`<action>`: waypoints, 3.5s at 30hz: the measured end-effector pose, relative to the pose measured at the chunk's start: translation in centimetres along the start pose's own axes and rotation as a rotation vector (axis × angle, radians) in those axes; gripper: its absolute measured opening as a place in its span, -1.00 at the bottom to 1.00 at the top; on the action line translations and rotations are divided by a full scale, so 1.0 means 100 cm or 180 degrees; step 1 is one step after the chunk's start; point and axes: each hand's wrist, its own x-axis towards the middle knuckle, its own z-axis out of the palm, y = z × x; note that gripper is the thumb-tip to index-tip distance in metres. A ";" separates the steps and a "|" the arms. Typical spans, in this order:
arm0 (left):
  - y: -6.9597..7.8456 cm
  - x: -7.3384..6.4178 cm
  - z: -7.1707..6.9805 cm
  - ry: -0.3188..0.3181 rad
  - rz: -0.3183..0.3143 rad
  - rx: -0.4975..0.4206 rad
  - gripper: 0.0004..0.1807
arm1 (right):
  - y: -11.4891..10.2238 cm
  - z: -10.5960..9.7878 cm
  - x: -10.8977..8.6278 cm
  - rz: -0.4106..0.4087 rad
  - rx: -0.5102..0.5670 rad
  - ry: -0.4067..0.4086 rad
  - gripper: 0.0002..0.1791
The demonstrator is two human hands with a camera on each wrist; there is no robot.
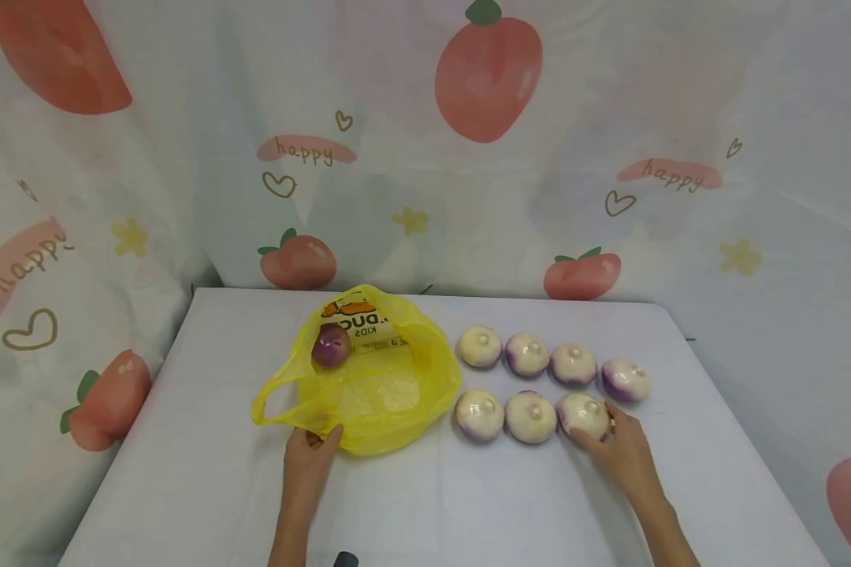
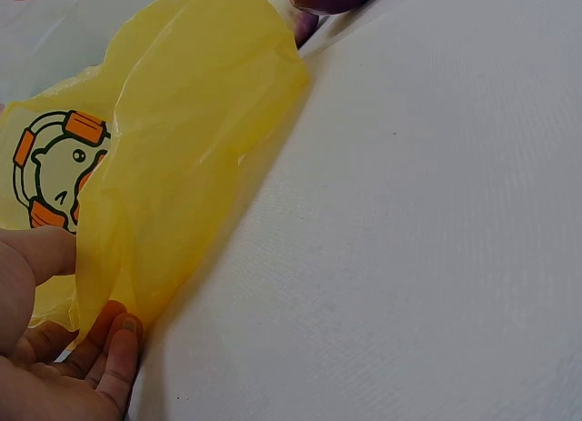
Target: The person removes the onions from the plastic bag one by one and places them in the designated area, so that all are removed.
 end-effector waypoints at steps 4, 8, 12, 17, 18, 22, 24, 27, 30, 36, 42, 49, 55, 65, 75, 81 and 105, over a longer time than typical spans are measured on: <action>-0.001 0.001 0.000 0.0014 0.0017 0.0009 -0.46 | 0.000 -0.001 0.000 -0.0004 -0.0009 -0.0036 0.04; -0.001 0.001 0.000 0.0013 0.0001 0.0001 -0.45 | 0.001 -0.001 0.000 0.0007 0.0045 -0.0064 0.05; -0.001 0.000 0.000 0.0011 0.0009 -0.0011 -0.45 | 0.002 -0.001 -0.001 0.0027 0.0164 -0.0034 0.06; 0.000 -0.001 0.001 0.0032 0.0015 -0.0008 -0.45 | -0.001 -0.002 -0.001 -0.0092 0.0248 0.0137 0.01; 0.000 -0.001 0.001 0.0039 0.0009 -0.0006 -0.45 | -0.002 -0.002 -0.001 -0.0129 0.0257 0.0181 0.00; 0.001 -0.001 0.001 0.0059 -0.0016 -0.0016 -0.46 | -0.008 -0.003 0.001 -0.0224 0.0326 0.0305 -0.04; 0.001 -0.001 0.001 0.0044 -0.0032 -0.0037 -0.46 | -0.011 -0.003 0.003 -0.0261 0.0351 0.0358 -0.06; 0.001 -0.001 0.001 0.0020 -0.0043 -0.0068 -0.46 | -0.017 -0.004 0.007 -0.0290 0.0395 0.0436 -0.06; 0.001 -0.001 0.001 0.0001 -0.0043 -0.0078 -0.45 | -0.023 -0.005 0.010 -0.0323 0.0421 0.0518 -0.06; 0.001 -0.001 0.000 -0.0015 -0.0023 -0.0103 -0.45 | -0.038 -0.003 0.017 -0.0471 0.0482 0.0674 -0.10; 0.000 0.001 0.001 0.0001 -0.0006 -0.0085 -0.45 | -0.055 0.005 0.022 -0.0562 0.0535 0.0709 -0.15; -0.002 0.001 0.001 0.0028 0.0003 -0.0069 -0.45 | -0.072 0.019 0.029 -0.0866 0.0600 0.0796 -0.21; 0.001 0.001 0.002 0.0060 0.0011 -0.0036 -0.43 | -0.089 0.028 0.034 -0.1124 0.0798 0.0749 -0.20; 0.000 0.001 0.002 0.0053 0.0023 -0.0035 -0.44 | -0.114 0.038 0.039 -0.1176 0.0873 0.0639 -0.23; 0.002 -0.002 0.002 0.0061 0.0050 -0.0016 -0.45 | -0.139 0.046 0.041 -0.1123 0.0934 0.0350 -0.18; 0.001 -0.002 0.001 0.0022 0.0046 -0.0067 -0.45 | -0.149 0.052 0.044 -0.1221 0.0934 0.0311 -0.20; 0.000 -0.002 0.000 0.0029 0.0055 -0.0067 -0.43 | -0.200 0.086 0.055 -0.1258 0.0684 -0.0216 -0.20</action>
